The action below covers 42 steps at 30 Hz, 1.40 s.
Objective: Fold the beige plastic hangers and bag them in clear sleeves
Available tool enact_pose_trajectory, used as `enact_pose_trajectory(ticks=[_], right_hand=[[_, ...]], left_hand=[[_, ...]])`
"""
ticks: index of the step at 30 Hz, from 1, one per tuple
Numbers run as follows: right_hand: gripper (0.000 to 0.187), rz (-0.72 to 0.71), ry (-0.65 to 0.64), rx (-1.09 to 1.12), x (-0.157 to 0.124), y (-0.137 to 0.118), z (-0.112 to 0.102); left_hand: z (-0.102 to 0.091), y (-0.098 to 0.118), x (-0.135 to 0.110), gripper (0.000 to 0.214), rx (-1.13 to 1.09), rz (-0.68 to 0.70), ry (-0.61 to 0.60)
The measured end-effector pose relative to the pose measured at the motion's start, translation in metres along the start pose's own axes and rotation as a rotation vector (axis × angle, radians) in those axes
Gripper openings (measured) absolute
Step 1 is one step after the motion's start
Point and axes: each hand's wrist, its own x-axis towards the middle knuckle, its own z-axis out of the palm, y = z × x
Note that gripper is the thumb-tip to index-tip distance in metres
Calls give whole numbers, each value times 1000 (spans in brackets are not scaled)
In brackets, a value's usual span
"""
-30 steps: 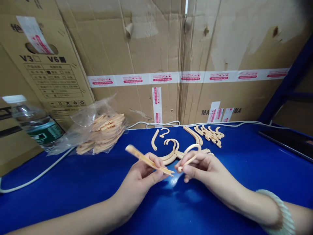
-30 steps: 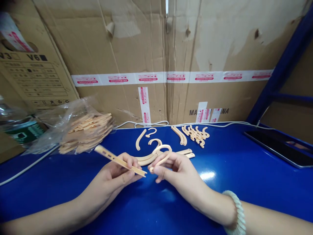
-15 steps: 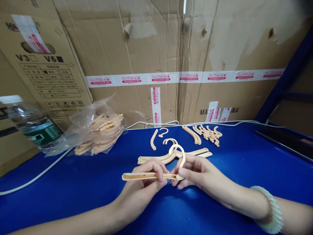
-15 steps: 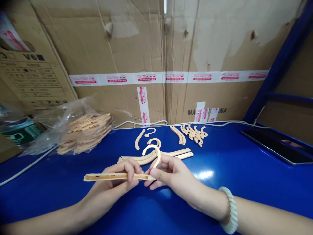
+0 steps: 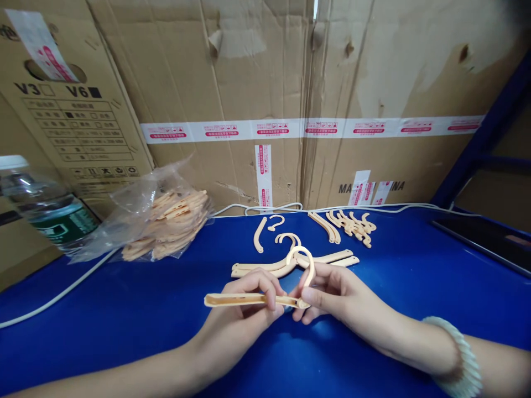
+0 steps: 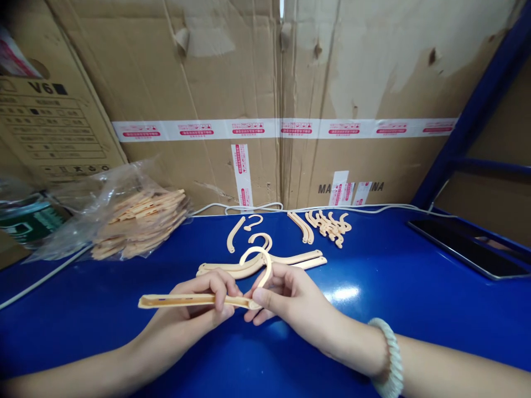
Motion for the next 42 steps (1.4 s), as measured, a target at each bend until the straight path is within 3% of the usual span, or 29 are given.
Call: enact_pose_trajectory(ticks=[5, 14, 18, 24, 31, 33, 35, 37, 38, 42], right_hand=[[36, -39, 21, -36, 1, 3, 0], [45, -71, 95, -93, -4, 8, 6], [42, -86, 80, -113, -4, 5, 7], [34, -230, 140, -225, -4, 4, 6], [32, -128, 11, -166, -2, 0, 13], [28, -178, -17, -247, 2, -12, 2], [25, -303, 29, -475, 7, -28, -21], [23, -476, 163, -914, 15, -42, -53], [21, -531, 171, -1187, 19, -47, -70], [14, -524, 130, -1380, 34, -48, -119]], left_hand=[[3, -1, -1, 19, -82, -62, 18], [6, 3, -4, 21, -13, -141, 10], [8, 5, -3, 18, -4, -133, 49], [10, 6, 0, 22, -157, -142, 145], [16, 2, -3, 35, -287, -204, 30], [14, -1, -2, 37, -299, -201, 104], [12, -3, 0, 38, -285, -198, 177], [10, -3, 1, 39, -259, -219, 195], [10, -3, 1, 39, -251, -229, 195], [10, 0, 1, 38, -264, -224, 217]])
